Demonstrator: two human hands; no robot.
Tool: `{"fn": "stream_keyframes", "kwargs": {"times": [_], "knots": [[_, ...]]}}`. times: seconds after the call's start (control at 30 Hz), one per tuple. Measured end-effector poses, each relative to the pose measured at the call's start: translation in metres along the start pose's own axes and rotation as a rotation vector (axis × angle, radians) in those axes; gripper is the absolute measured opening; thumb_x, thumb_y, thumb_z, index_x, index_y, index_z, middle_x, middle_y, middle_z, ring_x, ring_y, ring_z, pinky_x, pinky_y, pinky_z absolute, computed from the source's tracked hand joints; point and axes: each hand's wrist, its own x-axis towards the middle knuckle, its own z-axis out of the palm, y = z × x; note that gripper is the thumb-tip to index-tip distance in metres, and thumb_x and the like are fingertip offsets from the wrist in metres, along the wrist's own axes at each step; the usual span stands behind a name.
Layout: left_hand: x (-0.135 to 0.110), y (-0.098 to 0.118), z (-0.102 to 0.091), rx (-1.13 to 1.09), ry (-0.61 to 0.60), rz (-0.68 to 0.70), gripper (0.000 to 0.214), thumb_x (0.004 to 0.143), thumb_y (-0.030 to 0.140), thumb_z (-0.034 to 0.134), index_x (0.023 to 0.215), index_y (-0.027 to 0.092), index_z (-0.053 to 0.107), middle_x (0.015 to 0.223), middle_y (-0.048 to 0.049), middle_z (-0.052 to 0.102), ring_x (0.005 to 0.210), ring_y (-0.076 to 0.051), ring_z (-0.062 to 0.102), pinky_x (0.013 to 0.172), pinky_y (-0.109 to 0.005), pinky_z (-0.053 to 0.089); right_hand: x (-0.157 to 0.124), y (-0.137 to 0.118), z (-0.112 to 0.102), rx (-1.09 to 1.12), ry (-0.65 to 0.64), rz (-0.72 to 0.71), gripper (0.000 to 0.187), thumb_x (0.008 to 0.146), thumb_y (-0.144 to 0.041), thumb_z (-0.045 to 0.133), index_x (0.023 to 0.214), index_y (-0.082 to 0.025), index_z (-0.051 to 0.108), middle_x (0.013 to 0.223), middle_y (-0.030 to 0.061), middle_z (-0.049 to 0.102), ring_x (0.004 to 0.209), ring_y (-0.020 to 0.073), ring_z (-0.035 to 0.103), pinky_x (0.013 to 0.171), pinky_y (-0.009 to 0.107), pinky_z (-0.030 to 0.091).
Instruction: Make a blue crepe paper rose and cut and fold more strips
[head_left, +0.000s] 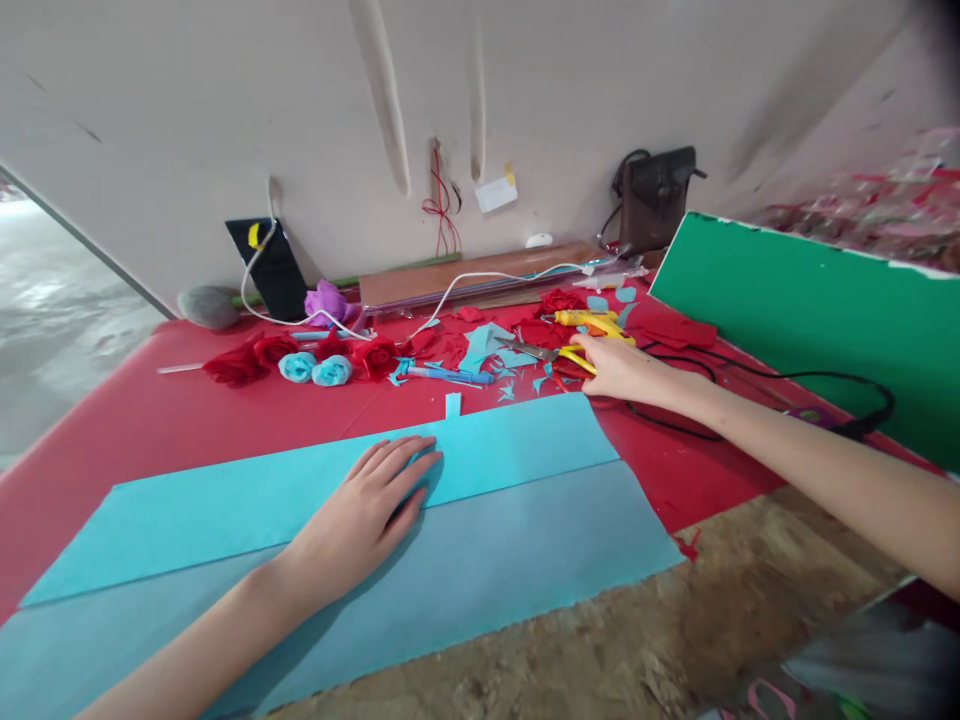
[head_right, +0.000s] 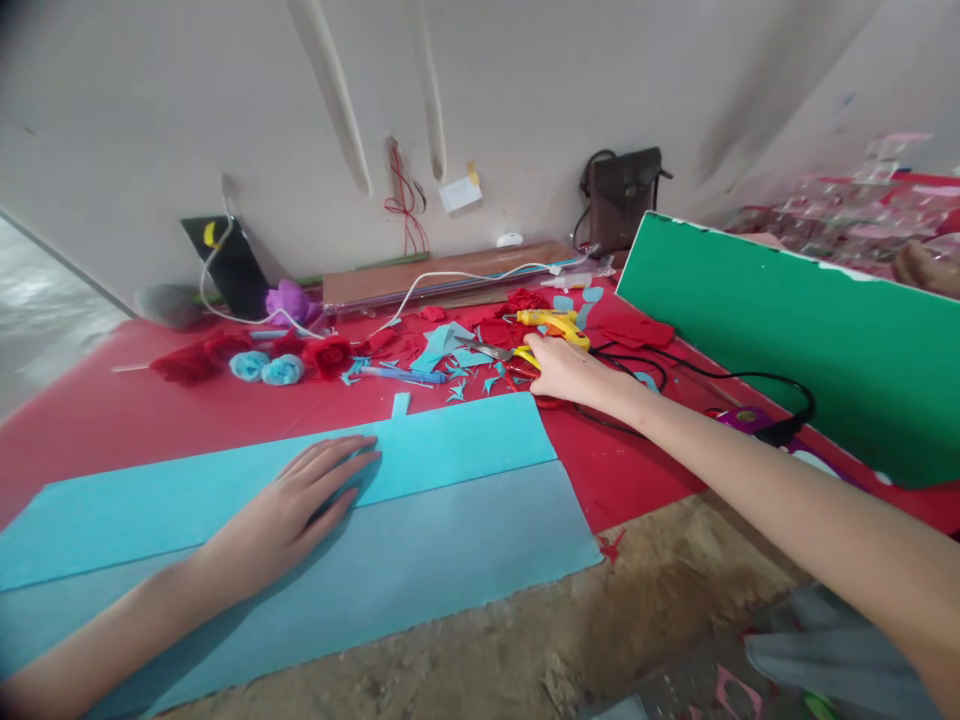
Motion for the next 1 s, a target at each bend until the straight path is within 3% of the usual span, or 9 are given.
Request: {"fn": "stream_keyframes", "kwargs": {"times": [0.1, 0.27, 0.4, 0.47, 0.57, 0.67, 0.77, 0.9, 1.0], "knots": [[-0.001, -0.003, -0.001, -0.001, -0.038, -0.003, 0.036, 0.092, 0.026, 0.033, 0.126, 0.018, 0.047, 0.133, -0.0087, 0.046, 0.121, -0.024, 0.044, 0.101, -0.043, 0.038, 0.000, -0.002, -0.001, -0.025, 0.017, -0.017, 0.066, 0.062, -0.015, 0.058, 0.126, -0.014, 0.044, 0.098, 0.0114, 0.063, 0.085, 0.0257, 0.058, 0.065, 0.031, 0.041], [0.000, -0.006, -0.005, -0.024, -0.067, -0.010, 0.037, 0.093, 0.030, 0.034, 0.126, 0.021, 0.047, 0.134, -0.0075, 0.045, 0.121, -0.025, 0.043, 0.102, -0.041, 0.038, -0.003, -0.002, -0.008, 0.001, 0.061, 0.038, 0.045, 0.072, -0.025, 0.056, 0.116, -0.020, 0.054, 0.102, 0.0092, 0.064, 0.089, 0.0264, 0.059, 0.070, 0.034, 0.043], [0.002, -0.009, -0.008, -0.034, -0.092, -0.017, 0.037, 0.093, 0.031, 0.034, 0.128, 0.022, 0.044, 0.135, -0.0069, 0.044, 0.121, -0.024, 0.043, 0.101, -0.040, 0.039, -0.004, 0.003, -0.023, 0.046, 0.145, 0.155, 0.043, 0.070, -0.024, 0.056, 0.113, -0.018, 0.054, 0.096, 0.0098, 0.064, 0.085, 0.0257, 0.059, 0.068, 0.035, 0.043], [0.004, -0.013, -0.008, -0.038, -0.111, -0.019, 0.037, 0.093, 0.032, 0.033, 0.127, 0.021, 0.044, 0.135, -0.0072, 0.042, 0.121, -0.023, 0.043, 0.101, -0.040, 0.039, -0.005, 0.005, -0.030, 0.305, 0.219, 0.195, 0.039, 0.069, -0.023, 0.057, 0.107, -0.016, 0.053, 0.087, 0.0078, 0.062, 0.078, 0.0213, 0.058, 0.065, 0.032, 0.043], [0.009, -0.022, -0.011, -0.046, -0.128, -0.015, 0.036, 0.094, 0.031, 0.033, 0.127, 0.021, 0.043, 0.136, -0.0070, 0.042, 0.121, -0.023, 0.044, 0.101, -0.040, 0.039, -0.009, 0.003, -0.036, 0.898, 0.278, 0.190, 0.020, 0.071, -0.027, 0.054, 0.087, -0.018, 0.048, 0.071, 0.0013, 0.055, 0.059, 0.0128, 0.052, 0.055, 0.027, 0.041], [0.012, -0.022, -0.016, -0.050, -0.114, 0.013, 0.034, 0.093, 0.027, 0.033, 0.124, 0.021, 0.045, 0.135, -0.0079, 0.043, 0.120, -0.023, 0.045, 0.099, -0.039, 0.041, -0.018, -0.004, -0.038, 1.101, 0.211, 0.149, 0.020, 0.077, -0.036, 0.049, 0.071, -0.020, 0.039, 0.060, -0.0017, 0.047, 0.047, 0.0097, 0.044, 0.045, 0.025, 0.037], [0.009, -0.001, -0.023, -0.042, -0.068, 0.085, 0.033, 0.093, 0.020, 0.032, 0.123, 0.021, 0.046, 0.133, -0.0083, 0.044, 0.120, -0.024, 0.044, 0.098, -0.040, 0.042, -0.030, -0.015, -0.037, 1.284, 0.103, 0.107, 0.025, 0.076, -0.036, 0.054, 0.065, -0.021, 0.039, 0.055, -0.0020, 0.044, 0.044, 0.0096, 0.043, 0.041, 0.025, 0.035], [0.001, 0.047, -0.028, -0.042, -0.160, 0.211, 0.034, 0.090, 0.026, 0.041, 0.123, 0.021, 0.046, 0.123, -0.0060, 0.054, 0.111, -0.023, 0.050, 0.100, -0.045, 0.040, -0.040, -0.031, -0.041, 1.421, 0.041, 0.056, 0.011, 0.071, -0.021, 0.054, 0.081, -0.020, 0.050, 0.066, 0.0014, 0.056, 0.055, 0.0139, 0.053, 0.051, 0.028, 0.045], [-0.003, 0.069, -0.024, -0.027, -0.219, 0.163, 0.033, 0.086, 0.032, 0.048, 0.117, 0.021, 0.050, 0.117, -0.0047, 0.057, 0.104, -0.024, 0.053, 0.089, -0.041, 0.050, -0.042, -0.039, -0.048, 1.475, -0.064, -0.009, 0.035, 0.061, -0.014, 0.047, 0.096, -0.019, 0.051, 0.080, 0.0053, 0.063, 0.068, 0.0176, 0.058, 0.063, 0.034, 0.049]]}}
